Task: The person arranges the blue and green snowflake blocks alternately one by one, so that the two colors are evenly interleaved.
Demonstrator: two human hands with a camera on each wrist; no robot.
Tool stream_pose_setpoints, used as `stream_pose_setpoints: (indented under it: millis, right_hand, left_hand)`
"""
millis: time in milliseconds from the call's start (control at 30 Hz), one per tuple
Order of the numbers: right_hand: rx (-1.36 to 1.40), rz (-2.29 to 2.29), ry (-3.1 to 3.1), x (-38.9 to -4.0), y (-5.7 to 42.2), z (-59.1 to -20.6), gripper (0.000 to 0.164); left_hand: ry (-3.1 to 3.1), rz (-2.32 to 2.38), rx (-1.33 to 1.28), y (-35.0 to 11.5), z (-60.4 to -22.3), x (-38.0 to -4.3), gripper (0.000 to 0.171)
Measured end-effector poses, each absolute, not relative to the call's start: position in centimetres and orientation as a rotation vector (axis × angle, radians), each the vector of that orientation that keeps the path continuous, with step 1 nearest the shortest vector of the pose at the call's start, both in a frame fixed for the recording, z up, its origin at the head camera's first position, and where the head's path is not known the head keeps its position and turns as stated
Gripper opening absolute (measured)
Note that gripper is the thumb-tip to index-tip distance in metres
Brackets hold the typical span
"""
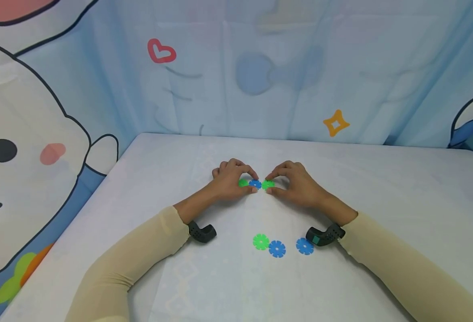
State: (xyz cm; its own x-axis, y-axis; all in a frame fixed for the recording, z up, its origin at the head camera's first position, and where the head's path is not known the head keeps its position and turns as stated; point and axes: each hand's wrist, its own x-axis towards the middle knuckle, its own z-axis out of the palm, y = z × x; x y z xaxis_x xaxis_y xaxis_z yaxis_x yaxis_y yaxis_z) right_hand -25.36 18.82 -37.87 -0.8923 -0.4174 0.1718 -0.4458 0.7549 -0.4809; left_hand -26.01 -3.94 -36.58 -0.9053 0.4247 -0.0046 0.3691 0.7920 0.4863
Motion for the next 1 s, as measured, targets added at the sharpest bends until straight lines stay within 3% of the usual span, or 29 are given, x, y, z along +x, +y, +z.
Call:
stream_pose_setpoints:
  millis: [1000]
  right_hand:
    - [0.671, 0.806, -2.936, -24.98, 18.6, -37.48, 0.03]
  left_hand:
    - [2.869, 0.726, 0.631, -3.89, -36.85, -26.15, 0.028]
